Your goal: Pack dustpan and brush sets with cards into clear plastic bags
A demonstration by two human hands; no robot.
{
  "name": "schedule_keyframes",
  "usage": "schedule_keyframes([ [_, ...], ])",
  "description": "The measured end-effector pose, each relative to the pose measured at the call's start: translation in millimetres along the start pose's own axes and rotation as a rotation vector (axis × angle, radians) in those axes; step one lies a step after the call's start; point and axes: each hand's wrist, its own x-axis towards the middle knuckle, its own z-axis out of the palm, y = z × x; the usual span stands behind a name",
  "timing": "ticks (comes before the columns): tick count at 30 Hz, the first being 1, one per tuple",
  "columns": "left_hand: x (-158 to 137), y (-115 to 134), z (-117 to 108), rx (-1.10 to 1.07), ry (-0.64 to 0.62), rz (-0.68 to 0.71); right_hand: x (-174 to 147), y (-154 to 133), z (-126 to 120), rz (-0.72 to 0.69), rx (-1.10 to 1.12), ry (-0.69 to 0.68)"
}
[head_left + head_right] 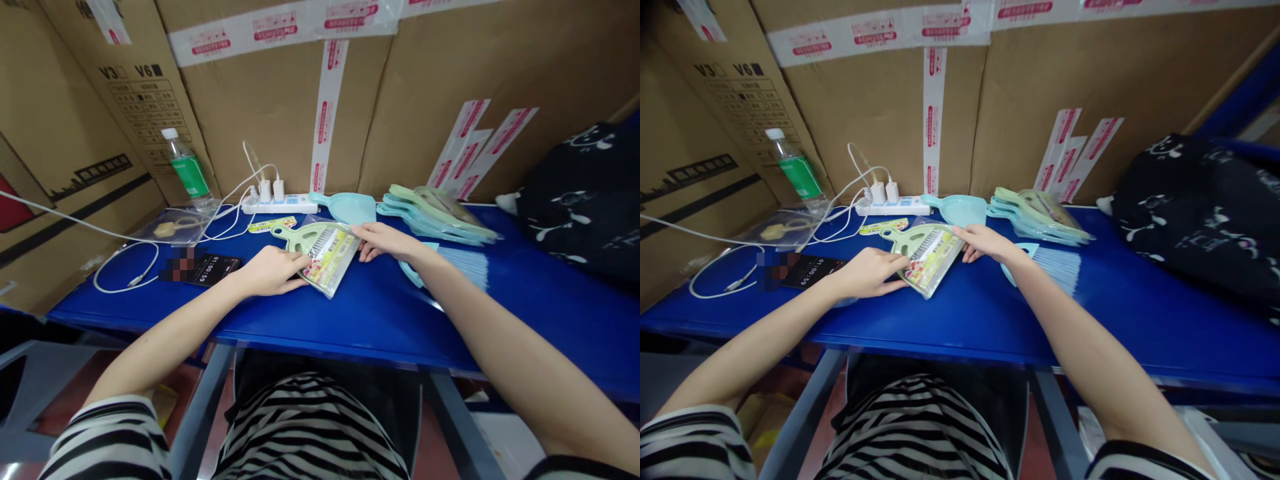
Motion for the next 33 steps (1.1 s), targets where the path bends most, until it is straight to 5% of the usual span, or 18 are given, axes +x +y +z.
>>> schedule_keyframes([
  [7, 1, 3, 1, 0.045, -0.002, 0.005, -1, 3, -1, -0.04, 0.128, -0.192],
  [17, 4, 5, 6, 0.092, -0.005, 0.028, -7, -1, 17, -0.018, 0.28, -0.095],
  [33, 4, 12, -1, -0.095, -0.059, 0.056, -4, 0, 21, -0.076, -0.012, 0.136],
])
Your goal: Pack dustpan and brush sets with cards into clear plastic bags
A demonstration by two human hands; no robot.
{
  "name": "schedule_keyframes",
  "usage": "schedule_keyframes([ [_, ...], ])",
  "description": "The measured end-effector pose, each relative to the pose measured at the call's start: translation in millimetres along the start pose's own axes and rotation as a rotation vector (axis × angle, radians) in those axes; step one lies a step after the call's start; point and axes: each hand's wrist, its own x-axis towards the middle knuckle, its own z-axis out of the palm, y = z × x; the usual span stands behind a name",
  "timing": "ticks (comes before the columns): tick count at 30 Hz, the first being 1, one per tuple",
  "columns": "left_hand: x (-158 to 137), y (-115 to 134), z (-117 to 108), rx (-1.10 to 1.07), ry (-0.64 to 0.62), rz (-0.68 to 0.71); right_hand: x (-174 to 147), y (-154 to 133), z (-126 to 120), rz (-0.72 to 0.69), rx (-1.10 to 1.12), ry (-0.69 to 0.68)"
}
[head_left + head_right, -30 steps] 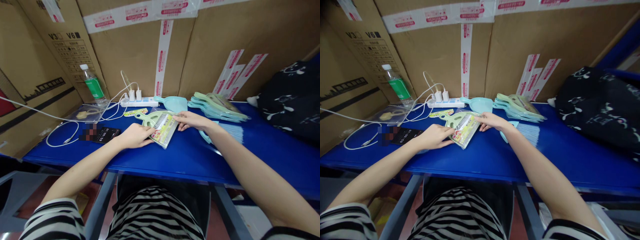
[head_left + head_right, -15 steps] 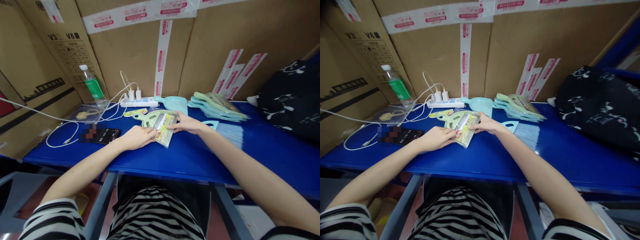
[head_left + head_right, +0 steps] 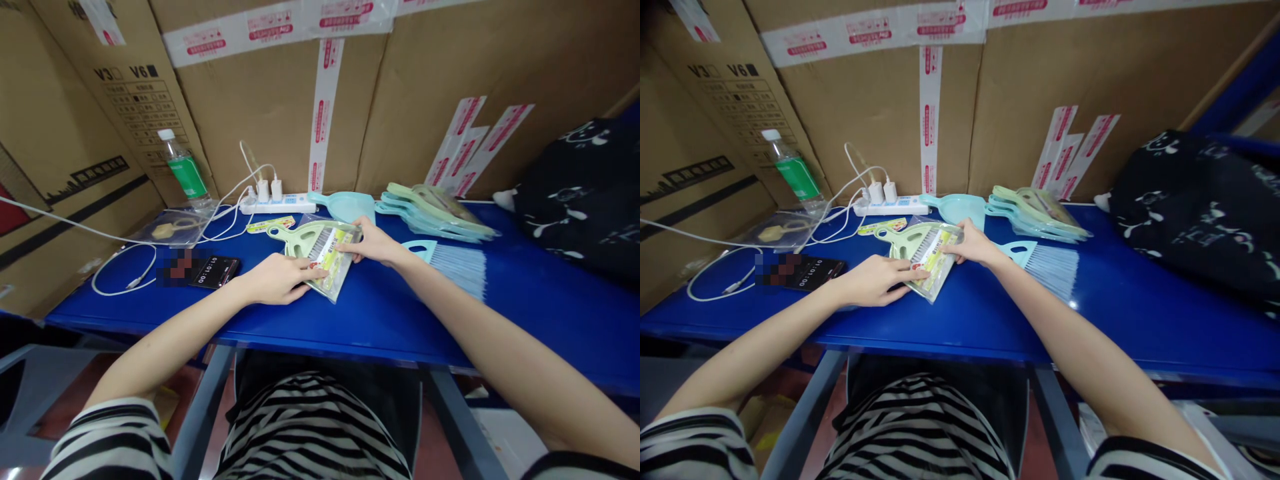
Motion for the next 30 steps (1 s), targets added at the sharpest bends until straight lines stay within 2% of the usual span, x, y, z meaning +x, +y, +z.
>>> schedule_keyframes([
  [6, -1, -1, -1, -0.05, 0.021, 0.073, 5, 5, 0, -0.026, 0.014, 0.006],
  [15, -4, -2, -2, -0.178, 0.052, 0.156, 0, -4, 0, -0.001, -0.114, 0.023],
  [19, -4, 1, -3, -0.145, 0.048, 0.15, 0, -6, -4, 0.039, -0.149, -0.018],
  [25, -3, 8, -4, -0.068, 0.005, 0.064, 2, -5, -14, 0.061, -0.12, -0.156],
  [30, -2, 7, 1, -0.142, 0.071, 0.076, 0, -5, -15, -0.046, -0.364, -0.175],
])
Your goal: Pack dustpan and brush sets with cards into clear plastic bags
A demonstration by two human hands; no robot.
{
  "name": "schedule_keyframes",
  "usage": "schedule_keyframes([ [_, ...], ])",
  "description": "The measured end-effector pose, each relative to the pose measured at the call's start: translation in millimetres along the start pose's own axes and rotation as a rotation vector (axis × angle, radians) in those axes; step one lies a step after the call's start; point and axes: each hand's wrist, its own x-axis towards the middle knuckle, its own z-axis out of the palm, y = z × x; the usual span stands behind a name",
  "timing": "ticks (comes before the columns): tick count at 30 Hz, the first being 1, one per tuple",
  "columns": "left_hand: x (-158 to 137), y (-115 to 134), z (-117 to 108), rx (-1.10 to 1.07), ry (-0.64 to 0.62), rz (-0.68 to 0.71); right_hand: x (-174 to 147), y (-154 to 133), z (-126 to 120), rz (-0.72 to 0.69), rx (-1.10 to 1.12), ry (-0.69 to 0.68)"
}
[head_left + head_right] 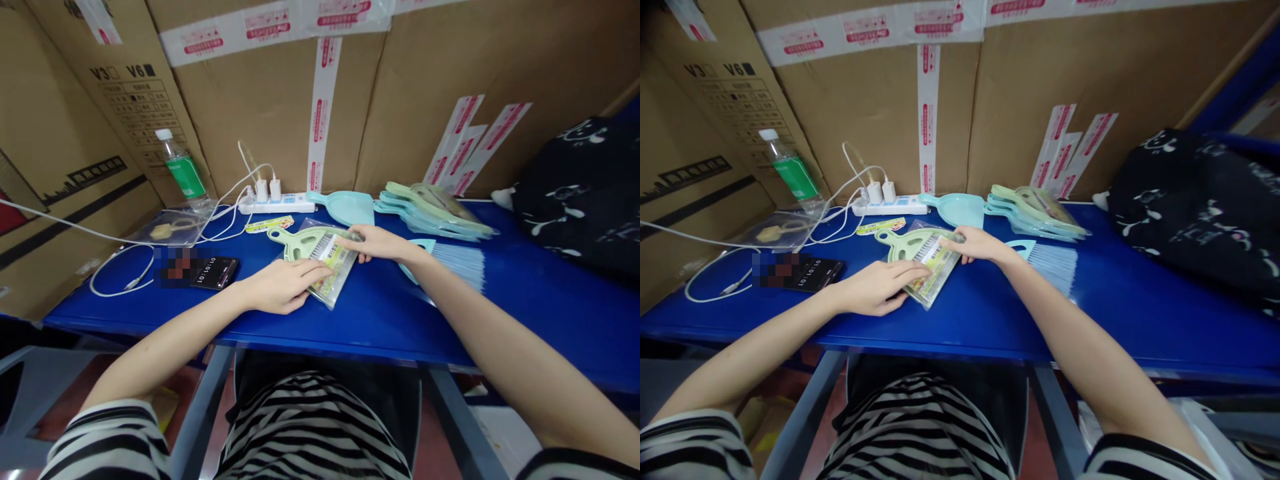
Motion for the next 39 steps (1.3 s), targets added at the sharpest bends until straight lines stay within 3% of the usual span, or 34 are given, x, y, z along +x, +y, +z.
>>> schedule_keyframes([
  [6, -1, -2, 3, 0.007, 0.019, 0.05, 1, 1, 5, -0.08, -0.235, 0.09],
  [20, 1, 0, 0, -0.075, 0.049, 0.164, -1, -2, 2, 0.008, 0.004, 0.071],
  [27, -3, -4, -12, -0.229, 0.005, 0.119, -2, 4, -11, 0.066, 0.041, -0.129],
  [32, -4, -9, -11, -0.269, -0.006, 0.09, 0, 19, -22, -0.021, -0.026, -0.284],
  [39, -3, -8, -11, -0.214, -0.041, 0.051, 0, 18, -20, -0.054, -0.103, -0.267],
])
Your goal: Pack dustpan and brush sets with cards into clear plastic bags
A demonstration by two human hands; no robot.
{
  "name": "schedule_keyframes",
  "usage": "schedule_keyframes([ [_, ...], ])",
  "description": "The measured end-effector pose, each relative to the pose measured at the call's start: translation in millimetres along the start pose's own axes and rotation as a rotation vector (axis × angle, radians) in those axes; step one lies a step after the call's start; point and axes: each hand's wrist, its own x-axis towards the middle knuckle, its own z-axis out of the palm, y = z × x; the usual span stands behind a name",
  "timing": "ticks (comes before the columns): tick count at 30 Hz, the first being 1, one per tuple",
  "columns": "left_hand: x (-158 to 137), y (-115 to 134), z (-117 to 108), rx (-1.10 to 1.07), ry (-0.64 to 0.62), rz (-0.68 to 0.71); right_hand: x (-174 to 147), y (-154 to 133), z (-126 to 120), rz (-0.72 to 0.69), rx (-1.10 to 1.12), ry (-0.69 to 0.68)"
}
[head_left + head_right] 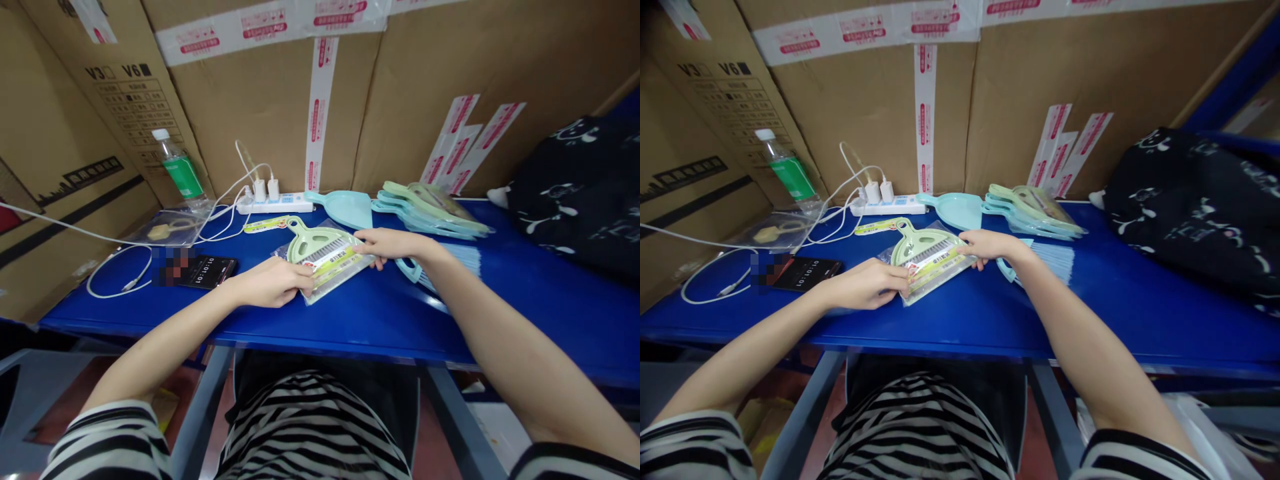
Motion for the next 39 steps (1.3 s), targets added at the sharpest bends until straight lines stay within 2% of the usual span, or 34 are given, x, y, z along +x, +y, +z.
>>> schedule_keyframes([
  [5, -1, -1, 2, 0.074, -0.003, -0.012, 4, 2, 1, -0.076, 0.064, 0.055],
  [12, 0, -4, 2, 0.211, -0.026, -0.089, 0, 0, 0, -0.048, 0.094, -0.037],
  [20, 1, -4, 3, 0.275, -0.059, -0.131, -1, -4, 1, -0.017, 0.108, 0.008],
  [24, 0, -6, 4, 0.29, -0.038, -0.115, -2, 1, -2, -0.11, 0.095, -0.061],
  [27, 0, -7, 5, 0.303, -0.02, -0.101, -3, 4, -4, -0.111, 0.137, -0.107],
  [31, 1, -7, 7, 0.312, -0.016, -0.078, -3, -2, 0, -0.018, 0.337, -0.09],
  [35, 2, -7, 7, 0.304, -0.018, -0.078, -1, -15, 9, 0.058, 0.649, 0.039],
  [39, 2, -8, 6, 0.287, -0.039, -0.07, 5, -27, 16, 0.036, 0.85, 0.192],
])
